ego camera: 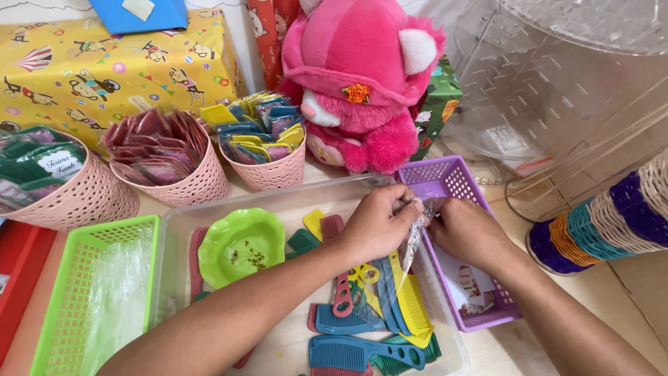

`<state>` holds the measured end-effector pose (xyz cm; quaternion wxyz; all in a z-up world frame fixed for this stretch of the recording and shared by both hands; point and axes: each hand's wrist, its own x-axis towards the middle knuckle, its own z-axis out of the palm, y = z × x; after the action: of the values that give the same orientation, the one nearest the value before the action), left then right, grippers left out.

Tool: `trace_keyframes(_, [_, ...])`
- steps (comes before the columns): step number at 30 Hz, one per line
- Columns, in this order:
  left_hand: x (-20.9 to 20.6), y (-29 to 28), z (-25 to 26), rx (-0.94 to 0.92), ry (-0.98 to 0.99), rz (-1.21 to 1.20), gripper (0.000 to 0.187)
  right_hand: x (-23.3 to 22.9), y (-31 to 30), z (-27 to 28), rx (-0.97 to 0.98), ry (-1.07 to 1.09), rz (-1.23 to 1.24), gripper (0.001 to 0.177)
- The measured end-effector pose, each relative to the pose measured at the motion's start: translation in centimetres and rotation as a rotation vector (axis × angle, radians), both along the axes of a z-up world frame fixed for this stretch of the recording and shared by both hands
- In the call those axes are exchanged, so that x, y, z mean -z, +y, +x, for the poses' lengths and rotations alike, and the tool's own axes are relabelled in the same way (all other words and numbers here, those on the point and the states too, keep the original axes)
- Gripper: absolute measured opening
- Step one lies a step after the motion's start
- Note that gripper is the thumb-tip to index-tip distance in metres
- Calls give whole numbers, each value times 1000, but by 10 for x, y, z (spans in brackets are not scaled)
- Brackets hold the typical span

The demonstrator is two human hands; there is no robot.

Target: Packaging plastic combs and stickers into small clear bags and organizing them in a tray.

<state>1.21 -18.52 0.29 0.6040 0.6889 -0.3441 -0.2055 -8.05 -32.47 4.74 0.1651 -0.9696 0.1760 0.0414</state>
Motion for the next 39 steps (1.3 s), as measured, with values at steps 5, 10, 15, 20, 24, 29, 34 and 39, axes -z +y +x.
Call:
trace_keyframes(5, [-1,0,0,-7,-5,10,14,5,-5,-2,-71,-56,46,24])
trace_keyframes(10, [-6,4,-2,7,-32,34,14,3,-10,-10,-126,-112,54,24])
trace_keyframes(15, [-15,16,-1,-51,-71,-34,14,-18,-6,-19,-112,-269,97,26])
trace_keyframes(20, [-54,62,-11,-80,-76,-98,25,-60,27,-32,-85,-380,145,28])
trace_keyframes(24, [-62,102,-10,-159,-155,-90,31,-50,39,-21,-94,-404,710,18])
trace_keyframes(29, [-30,146,-1,-224,40,-122,15,-35,76,10,-326,-486,917,8])
trace_keyframes(34, [-21,179,-3,-249,107,-54,17,-21,113,32,-406,-440,1039,8])
trace_keyframes(39, [-12,185,-8,-226,290,-167,19,-2,131,47,-432,-384,1014,7])
